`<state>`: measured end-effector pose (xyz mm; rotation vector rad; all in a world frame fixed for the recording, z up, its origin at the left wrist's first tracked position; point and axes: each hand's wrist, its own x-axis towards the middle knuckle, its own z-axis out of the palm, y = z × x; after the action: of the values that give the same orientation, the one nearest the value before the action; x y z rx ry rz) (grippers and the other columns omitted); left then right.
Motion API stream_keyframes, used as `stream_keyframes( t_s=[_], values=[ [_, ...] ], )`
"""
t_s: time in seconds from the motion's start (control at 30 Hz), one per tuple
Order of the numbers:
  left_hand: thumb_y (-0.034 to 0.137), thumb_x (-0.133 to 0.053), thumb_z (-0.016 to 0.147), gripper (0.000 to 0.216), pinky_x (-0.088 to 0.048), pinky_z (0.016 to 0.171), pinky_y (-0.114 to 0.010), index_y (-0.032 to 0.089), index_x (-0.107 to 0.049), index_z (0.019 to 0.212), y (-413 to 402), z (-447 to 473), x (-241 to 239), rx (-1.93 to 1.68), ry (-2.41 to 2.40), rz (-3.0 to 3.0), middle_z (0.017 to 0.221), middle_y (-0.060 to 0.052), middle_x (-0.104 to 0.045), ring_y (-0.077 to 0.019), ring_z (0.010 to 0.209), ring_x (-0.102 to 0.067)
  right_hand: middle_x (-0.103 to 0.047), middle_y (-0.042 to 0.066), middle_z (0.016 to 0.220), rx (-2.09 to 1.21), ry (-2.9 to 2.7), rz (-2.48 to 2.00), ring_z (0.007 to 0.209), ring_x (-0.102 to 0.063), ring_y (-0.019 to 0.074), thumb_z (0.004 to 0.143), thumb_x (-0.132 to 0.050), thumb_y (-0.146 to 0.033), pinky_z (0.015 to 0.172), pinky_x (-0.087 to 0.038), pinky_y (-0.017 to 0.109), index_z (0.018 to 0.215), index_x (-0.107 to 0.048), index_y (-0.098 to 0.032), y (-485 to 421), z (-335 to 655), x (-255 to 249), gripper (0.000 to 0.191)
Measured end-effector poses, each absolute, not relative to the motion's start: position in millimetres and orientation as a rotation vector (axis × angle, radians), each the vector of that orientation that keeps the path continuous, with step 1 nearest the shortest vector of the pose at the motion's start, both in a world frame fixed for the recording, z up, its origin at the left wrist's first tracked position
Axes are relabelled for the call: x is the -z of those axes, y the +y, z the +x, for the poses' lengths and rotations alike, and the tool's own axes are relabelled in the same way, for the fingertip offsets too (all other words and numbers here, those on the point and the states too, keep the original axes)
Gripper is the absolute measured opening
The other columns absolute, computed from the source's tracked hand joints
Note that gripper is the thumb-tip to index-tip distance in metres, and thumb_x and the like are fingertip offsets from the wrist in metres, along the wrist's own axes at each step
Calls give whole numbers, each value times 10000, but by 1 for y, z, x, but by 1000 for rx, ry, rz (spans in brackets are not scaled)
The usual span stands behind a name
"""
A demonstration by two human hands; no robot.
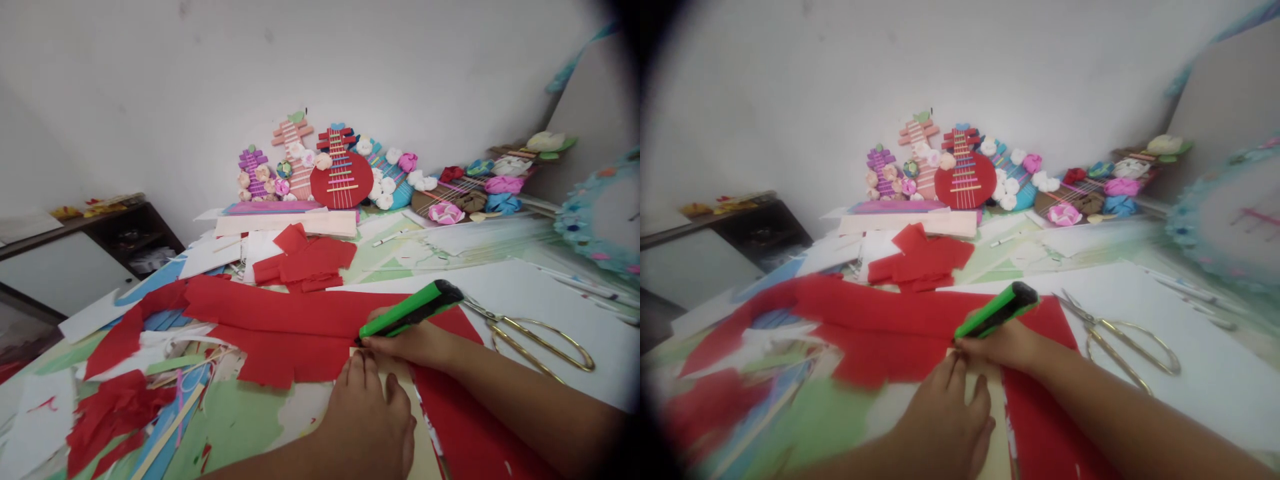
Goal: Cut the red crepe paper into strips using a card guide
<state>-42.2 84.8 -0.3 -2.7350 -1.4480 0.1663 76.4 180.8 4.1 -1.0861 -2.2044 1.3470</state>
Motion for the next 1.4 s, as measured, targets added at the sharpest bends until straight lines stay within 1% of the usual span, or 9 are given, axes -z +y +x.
stream_keyframes(
  t_s=[0.13, 0.2, 0.33, 0.5, 0.7, 0.83, 1.03, 1.2, 1.4],
  values=[
    [379, -380, 839, 473, -346, 826, -511, 42, -488, 1152, 84, -42, 2, -153, -1459, -2735, 1118, -307, -470, -403, 1077, -409, -595, -2, 721, -1347, -2211, -1031, 678, -546, 137, 714, -529, -305, 599, -428, 238, 701, -564, -181, 181, 77, -2, 130],
    [381, -370, 841, 466, -350, 825, -505, 55, -492, 1150, 84, -43, 2, -141, -1469, -2729, 1138, -301, -457, -408, 1089, -392, -604, 0, 723, -1367, -2163, -1094, 698, -552, 148, 706, -536, -314, 613, -433, 245, 701, -569, -184, 180, 77, -4, 134],
    [380, -364, 841, 461, -372, 802, -501, 72, -483, 1162, 83, -44, 0, -134, -1499, -2724, 1153, -283, -457, -404, 1084, -400, -591, -5, 682, -1316, -2012, -1281, 701, -554, 156, 685, -544, -306, 626, -440, 249, 628, -535, -191, 176, 76, -12, 128],
    [399, -386, 831, 473, -379, 791, -513, 86, -477, 1174, 83, -44, 1, -59, -1526, -2699, 1163, -264, -461, -398, 1071, -415, -579, -15, 669, -1363, -2093, -1182, 689, -547, 147, 686, -538, -289, 622, -440, 245, 649, -552, -190, 177, 77, -12, 107],
    [392, -393, 829, 481, -375, 794, -506, 81, -462, 1189, 84, -45, 5, -41, -1509, -2689, 1144, -256, -479, -389, 1071, -419, -560, -8, 662, -1338, -2168, -1091, 651, -528, 138, 697, -535, -307, 573, -426, 243, 655, -547, -177, 181, 79, -6, 137],
    [384, -383, 830, 484, -367, 805, -500, 73, -454, 1194, 83, -45, 5, -43, -1478, -2697, 1125, -252, -495, -377, 1055, -435, -549, -12, 663, -1323, -2217, -1013, 625, -514, 124, 691, -541, -251, 556, -408, 234, 647, -532, -176, 180, 79, -7, 88],
    [405, -384, 826, 475, -383, 786, -497, 93, -484, 1170, 82, -45, 4, -23, -1515, -2681, 1146, -252, -481, -399, 1068, -418, -585, -9, 687, -1350, -2138, -1115, 679, -543, 143, 710, -531, -321, 595, -428, 240, 661, -557, -185, 179, 80, -9, 146],
    [402, -387, 823, 483, -383, 784, -501, 86, -479, 1178, 83, -45, 4, -47, -1511, -2695, 1146, -266, -475, -404, 1068, -416, -587, -13, 672, -1296, -2194, -1164, 693, -543, 148, 716, -520, -306, 631, -427, 244, 663, -560, -193, 181, 81, -6, 132],
    [392, -370, 833, 492, -367, 805, -498, 69, -460, 1193, 82, -45, 6, -38, -1489, -2700, 1123, -284, -482, -401, 1067, -419, -554, -11, 696, -1330, -2271, -992, 648, -518, 127, 727, -513, -314, 567, -413, 228, 696, -536, -183, 182, 82, -3, 136]
  ],
)
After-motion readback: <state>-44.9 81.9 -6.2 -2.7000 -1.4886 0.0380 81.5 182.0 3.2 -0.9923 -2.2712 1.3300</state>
